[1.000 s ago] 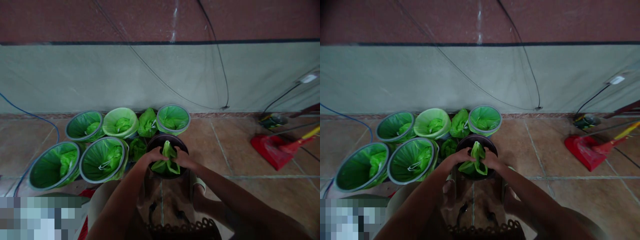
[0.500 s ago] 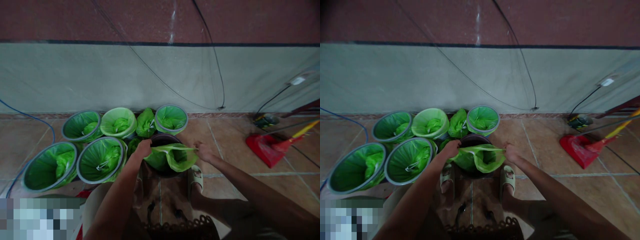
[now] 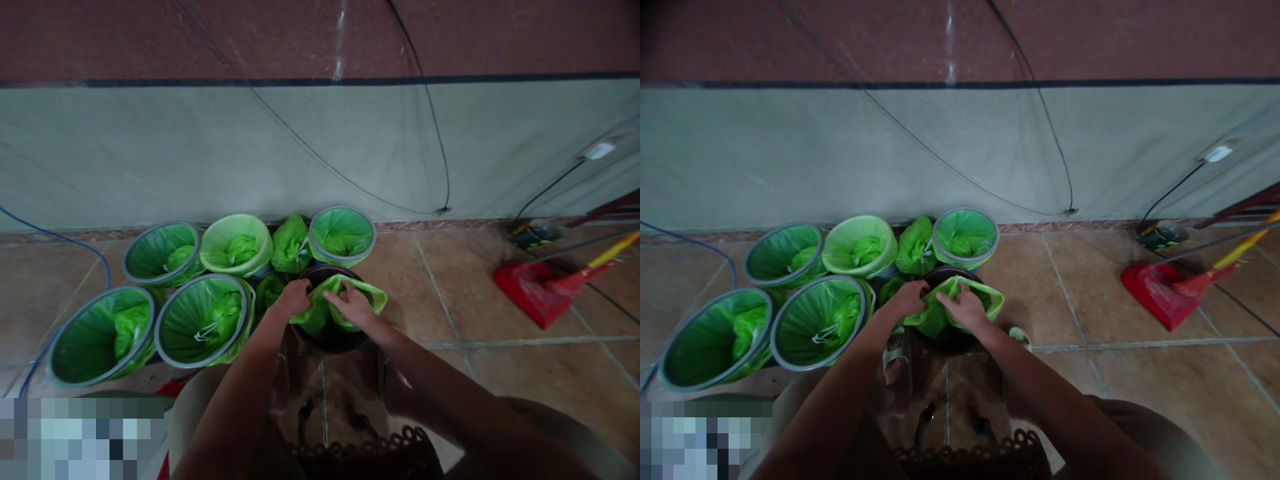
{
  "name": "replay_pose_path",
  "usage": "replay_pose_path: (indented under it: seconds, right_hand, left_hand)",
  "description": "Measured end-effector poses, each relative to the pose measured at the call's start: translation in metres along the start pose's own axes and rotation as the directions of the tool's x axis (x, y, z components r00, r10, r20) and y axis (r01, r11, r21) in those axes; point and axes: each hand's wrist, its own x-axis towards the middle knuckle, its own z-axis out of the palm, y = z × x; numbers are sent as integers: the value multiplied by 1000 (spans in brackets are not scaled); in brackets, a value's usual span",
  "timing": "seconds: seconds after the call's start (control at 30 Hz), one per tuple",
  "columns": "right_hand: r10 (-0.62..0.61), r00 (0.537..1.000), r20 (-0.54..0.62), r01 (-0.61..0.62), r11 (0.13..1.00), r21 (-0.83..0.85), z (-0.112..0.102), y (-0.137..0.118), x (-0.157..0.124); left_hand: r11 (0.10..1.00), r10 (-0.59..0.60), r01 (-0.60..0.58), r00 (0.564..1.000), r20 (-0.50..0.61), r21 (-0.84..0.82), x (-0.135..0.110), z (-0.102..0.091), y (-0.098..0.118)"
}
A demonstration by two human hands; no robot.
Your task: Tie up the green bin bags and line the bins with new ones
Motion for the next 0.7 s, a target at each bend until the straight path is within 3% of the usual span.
replay_pose_path:
  seconds: [0.13,0.27,0.33,0.43,0.5,0.6,0.7]
  right_hand:
    - [-125,992,1,124,983,-133,14,13,-7]
    - [-316,935,158,335,936,-110,8,36,-20]
    - [-345,911,226,364,930,-49,4,42,-26]
    - [-184,959,217,183,983,27,4,37,-31]
    - [-15,990,141,14,1000,12,10,25,-29]
    - [205,978,-45,-206,978,-19,24,8,-18]
    - [235,959,-161,-235,972,15,31,0,-7]
  left_hand:
    - [999,-22,23,999,24,-41,4,-1,-7]
    - [989,-58,58,998,4,-137,11,-3,-23]
    - [979,-73,71,997,-4,-193,14,-2,-30]
    - [964,-49,54,998,26,-261,18,2,-33]
    - [950,-25,42,998,57,-309,20,5,-32]
    - [932,-16,45,996,83,-361,19,7,-29]
    - [938,-15,46,996,94,-343,17,6,-28]
